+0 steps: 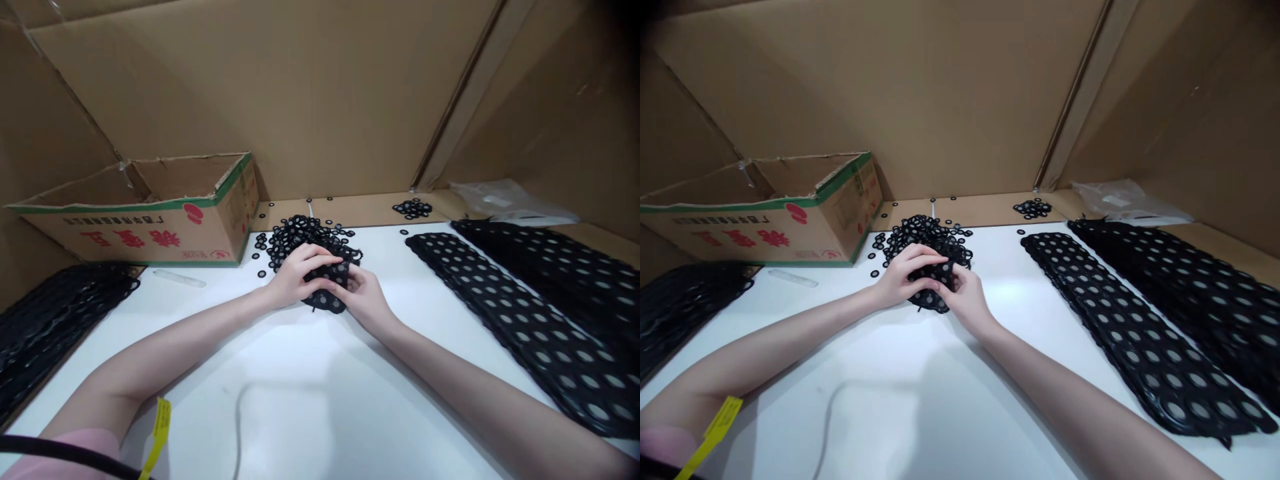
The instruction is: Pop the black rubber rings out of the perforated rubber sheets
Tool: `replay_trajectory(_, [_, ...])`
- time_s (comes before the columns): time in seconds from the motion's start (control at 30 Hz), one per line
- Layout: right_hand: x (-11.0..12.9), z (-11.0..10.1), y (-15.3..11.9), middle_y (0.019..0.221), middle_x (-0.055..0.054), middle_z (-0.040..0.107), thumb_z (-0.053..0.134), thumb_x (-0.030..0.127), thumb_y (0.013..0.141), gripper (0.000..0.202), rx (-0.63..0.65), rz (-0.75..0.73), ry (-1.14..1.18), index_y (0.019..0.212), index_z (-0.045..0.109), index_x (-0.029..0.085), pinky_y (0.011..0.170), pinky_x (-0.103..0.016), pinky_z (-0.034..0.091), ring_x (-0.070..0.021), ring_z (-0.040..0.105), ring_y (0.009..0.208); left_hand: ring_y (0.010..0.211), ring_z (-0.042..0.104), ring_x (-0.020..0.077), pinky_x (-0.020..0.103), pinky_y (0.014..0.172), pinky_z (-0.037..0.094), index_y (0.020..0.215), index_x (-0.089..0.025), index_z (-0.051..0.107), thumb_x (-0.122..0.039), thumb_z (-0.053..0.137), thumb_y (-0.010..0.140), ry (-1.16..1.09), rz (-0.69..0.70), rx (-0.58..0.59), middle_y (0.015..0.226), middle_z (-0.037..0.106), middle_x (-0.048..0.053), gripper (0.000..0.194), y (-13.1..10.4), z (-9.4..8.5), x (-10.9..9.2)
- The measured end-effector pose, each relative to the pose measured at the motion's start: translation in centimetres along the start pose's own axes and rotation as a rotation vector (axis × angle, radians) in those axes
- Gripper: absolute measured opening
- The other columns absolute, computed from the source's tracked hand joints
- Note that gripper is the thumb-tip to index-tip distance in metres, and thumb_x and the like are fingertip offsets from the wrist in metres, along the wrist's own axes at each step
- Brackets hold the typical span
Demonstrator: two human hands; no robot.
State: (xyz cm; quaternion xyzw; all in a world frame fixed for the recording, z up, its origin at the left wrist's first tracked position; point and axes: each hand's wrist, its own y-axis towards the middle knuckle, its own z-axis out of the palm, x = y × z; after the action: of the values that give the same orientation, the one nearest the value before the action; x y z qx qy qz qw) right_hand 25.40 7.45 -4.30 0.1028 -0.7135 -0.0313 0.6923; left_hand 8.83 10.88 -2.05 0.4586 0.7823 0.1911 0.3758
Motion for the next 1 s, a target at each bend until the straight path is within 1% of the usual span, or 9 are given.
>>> replay_trajectory(0.17, [0.0,0.2,-0.1,0.067,-0.001,0.058,0.072,0.04,0.067,0.028,-0.001,-0.028,-0.12,0.072,0.06,0.015,0.061,-0.029,0.045,-0.0168,0.053,0.064,0.088,0.057,0.0203,0.034,0.08,0.045,0.098,-0.017,0.067,-0.035,0.062,0.086,0.026,-0.053,-0.07,0.092,0.064,0.008,0.022,-0.3,0.4,0.0])
replay_trajectory(0.3, [0.1,0.3,-0.2,0.067,-0.001,0.059,0.067,0.038,0.071,0.025,-0.009,-0.024,-0.102,0.072,0.062,0.014,0.06,-0.028,0.044,-0.0164,0.053,0.064,0.081,0.055,0.019,0.033,0.076,0.041,0.089,-0.017,0.066,-0.026,0.053,0.091,0.063,-0.072,-0.067,0.084,0.064,0.006,0.016,-0.2,0.5,-0.6])
replay_trajectory(0.43, [0.0,0.2,-0.1,0.07,-0.003,0.063,0.064,0.036,0.072,0.022,-0.023,-0.041,-0.105,0.073,0.064,0.014,0.061,-0.028,0.044,-0.0171,0.054,0.065,0.078,0.053,0.0187,0.033,0.073,0.039,0.078,-0.018,0.062,-0.015,0.056,0.084,0.055,-0.184,-0.1,0.076,0.062,0.004,0.009,0.0,0.9,-1.0])
replay_trajectory(0.53, [0.0,0.2,-0.1,0.071,-0.003,0.064,0.063,0.035,0.073,0.021,-0.017,-0.056,-0.134,0.074,0.065,0.014,0.061,-0.028,0.043,-0.0171,0.054,0.065,0.076,0.053,0.0182,0.033,0.073,0.038,0.072,-0.018,0.058,-0.008,0.056,0.079,0.042,-0.242,-0.117,0.073,0.06,0.002,0.012,0.1,1.2,-1.3])
replay_trajectory(0.67, [0.2,0.3,-0.1,0.067,-0.001,0.059,0.061,0.035,0.074,0.021,-0.014,-0.071,-0.181,0.072,0.064,0.014,0.058,-0.026,0.039,-0.0148,0.049,0.062,0.073,0.051,0.018,0.033,0.072,0.037,0.065,-0.018,0.054,-0.005,0.056,0.075,0.091,-0.251,-0.138,0.068,0.057,0.001,0.016,0.2,1.6,-1.5])
replay_trajectory(0.77, [0.3,0.2,-0.1,0.063,0.0,0.054,0.061,0.034,0.072,0.02,-0.019,-0.066,-0.185,0.068,0.06,0.015,0.055,-0.025,0.036,-0.013,0.044,0.06,0.071,0.051,0.0174,0.033,0.073,0.037,0.066,-0.018,0.056,-0.007,0.058,0.075,0.119,-0.214,-0.132,0.066,0.056,0.0,0.014,0.4,1.4,-1.6])
replay_trajectory(0.87, [0.3,0.2,-0.1,0.06,0.002,0.048,0.062,0.037,0.072,0.024,-0.022,-0.043,-0.156,0.063,0.054,0.016,0.052,-0.024,0.033,-0.0118,0.041,0.058,0.08,0.054,0.019,0.034,0.078,0.04,0.074,-0.018,0.065,-0.018,0.064,0.078,0.082,-0.159,-0.103,0.079,0.06,0.004,0.005,0.5,0.7,-1.3])
replay_trajectory(0.93, [0.3,0.2,-0.1,0.057,0.003,0.043,0.063,0.04,0.071,0.029,-0.026,-0.033,-0.148,0.061,0.049,0.017,0.051,-0.024,0.031,-0.0111,0.038,0.056,0.086,0.056,0.0203,0.035,0.08,0.041,0.08,-0.018,0.068,-0.024,0.067,0.078,0.048,-0.141,-0.102,0.088,0.061,0.006,0.006,0.6,0.2,-1.2])
replay_trajectory(1.0, [0.3,0.2,0.0,0.055,0.004,0.04,0.064,0.043,0.07,0.034,-0.036,-0.036,-0.163,0.057,0.045,0.018,0.049,-0.024,0.029,-0.0102,0.035,0.054,0.086,0.057,0.0201,0.035,0.08,0.042,0.085,-0.019,0.069,-0.025,0.068,0.078,0.029,-0.139,-0.108,0.088,0.063,0.006,0.009,0.8,0.0,-1.2])
